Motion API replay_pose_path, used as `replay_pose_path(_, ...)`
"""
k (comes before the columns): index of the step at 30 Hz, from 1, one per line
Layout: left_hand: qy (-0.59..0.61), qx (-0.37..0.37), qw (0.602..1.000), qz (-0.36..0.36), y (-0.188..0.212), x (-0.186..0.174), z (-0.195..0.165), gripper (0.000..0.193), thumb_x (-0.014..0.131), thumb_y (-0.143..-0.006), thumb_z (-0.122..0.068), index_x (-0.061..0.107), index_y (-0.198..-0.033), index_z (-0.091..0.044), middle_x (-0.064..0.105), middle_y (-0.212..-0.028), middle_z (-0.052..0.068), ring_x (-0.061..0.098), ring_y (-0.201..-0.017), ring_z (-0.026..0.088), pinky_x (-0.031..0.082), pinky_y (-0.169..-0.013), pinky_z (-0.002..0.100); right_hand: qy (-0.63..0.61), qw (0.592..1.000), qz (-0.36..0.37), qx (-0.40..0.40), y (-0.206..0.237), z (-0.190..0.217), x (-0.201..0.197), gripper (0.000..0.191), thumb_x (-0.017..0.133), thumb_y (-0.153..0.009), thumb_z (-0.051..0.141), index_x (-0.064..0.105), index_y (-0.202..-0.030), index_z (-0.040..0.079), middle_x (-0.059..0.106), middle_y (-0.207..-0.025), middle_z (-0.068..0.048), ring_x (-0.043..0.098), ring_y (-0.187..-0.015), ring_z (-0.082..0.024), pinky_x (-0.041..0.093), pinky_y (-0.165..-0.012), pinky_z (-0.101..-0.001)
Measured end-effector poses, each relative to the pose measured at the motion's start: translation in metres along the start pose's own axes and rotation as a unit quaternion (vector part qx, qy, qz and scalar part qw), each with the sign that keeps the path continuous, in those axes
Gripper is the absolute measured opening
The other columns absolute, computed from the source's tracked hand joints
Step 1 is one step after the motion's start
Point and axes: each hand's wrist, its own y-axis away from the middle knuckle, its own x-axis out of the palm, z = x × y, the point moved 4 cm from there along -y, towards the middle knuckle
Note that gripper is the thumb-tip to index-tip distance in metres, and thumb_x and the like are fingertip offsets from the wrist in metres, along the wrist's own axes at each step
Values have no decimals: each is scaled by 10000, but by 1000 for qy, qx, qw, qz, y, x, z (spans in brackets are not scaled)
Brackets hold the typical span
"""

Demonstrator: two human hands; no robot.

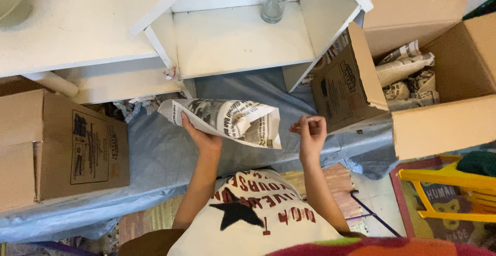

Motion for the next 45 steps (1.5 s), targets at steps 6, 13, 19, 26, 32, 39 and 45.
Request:
replay_pose_path(6,-56,-6,998,-17,-4,-12,1,803,675,-852,-639,484,-1453,-141,572,-1359,69,562,-1276,252,485,-1092,430,358,884,158,-257,19,60,65,607,837,-777,123,520,-1292,69,515,-1326,-151,583,-1184,-322,543,-981,-485)
replay_pose_path(13,-130,-35,990,-43,0,-15,20,840,690,-823,-612,446,-1472,-140,566,-1349,97,555,-1287,283,465,-1098,482,469,739,285,-390,20,62,110,557,868,-684,115,656,-1199,92,599,-1358,-118,581,-1287,-357,411,-1164,-550)
replay_pose_path(19,-128,-36,990,-39,-3,-12,14,826,696,-828,-603,471,-1463,-125,573,-1345,90,556,-1277,269,460,-1085,465,304,838,250,-378,5,31,80,207,782,-878,28,711,-1061,95,762,-1105,-104,727,-1093,-254,597,-1017,-428)
replay_pose_path(26,-98,-30,993,-66,-9,-24,-3,792,698,-792,-618,510,-1409,-159,577,-1332,63,548,-1270,264,459,-1074,479,115,982,44,-146,-25,40,25,110,703,-1027,-1,646,-1091,67,741,-1064,-125,703,-962,-194,581,-880,-305)
replay_pose_path(32,-177,-49,981,-61,-5,-27,-1,805,693,-804,-612,518,-1419,-123,581,-1356,112,527,-1320,297,453,-1073,499,322,861,323,-225,-10,63,62,483,768,-910,182,619,-1357,75,661,-1333,-190,633,-1244,-321,550,-1037,-431)
replay_pose_path(39,-373,-131,913,101,6,-15,50,906,715,-810,-547,412,-1514,-65,541,-1435,200,541,-1312,354,444,-1091,497,265,802,454,285,-7,-39,82,971,736,-824,478,287,-1592,89,591,-1413,-252,636,-1229,-401,571,-977,-457)
replay_pose_path(45,-519,-103,824,201,1,-6,68,1031,718,-867,-528,200,-1612,-37,395,-1575,217,474,-1413,337,422,-1141,451,97,860,231,446,-6,-110,47,993,733,-814,462,236,-1559,35,551,-1403,-262,622,-1236,-391,565,-1008,-494)
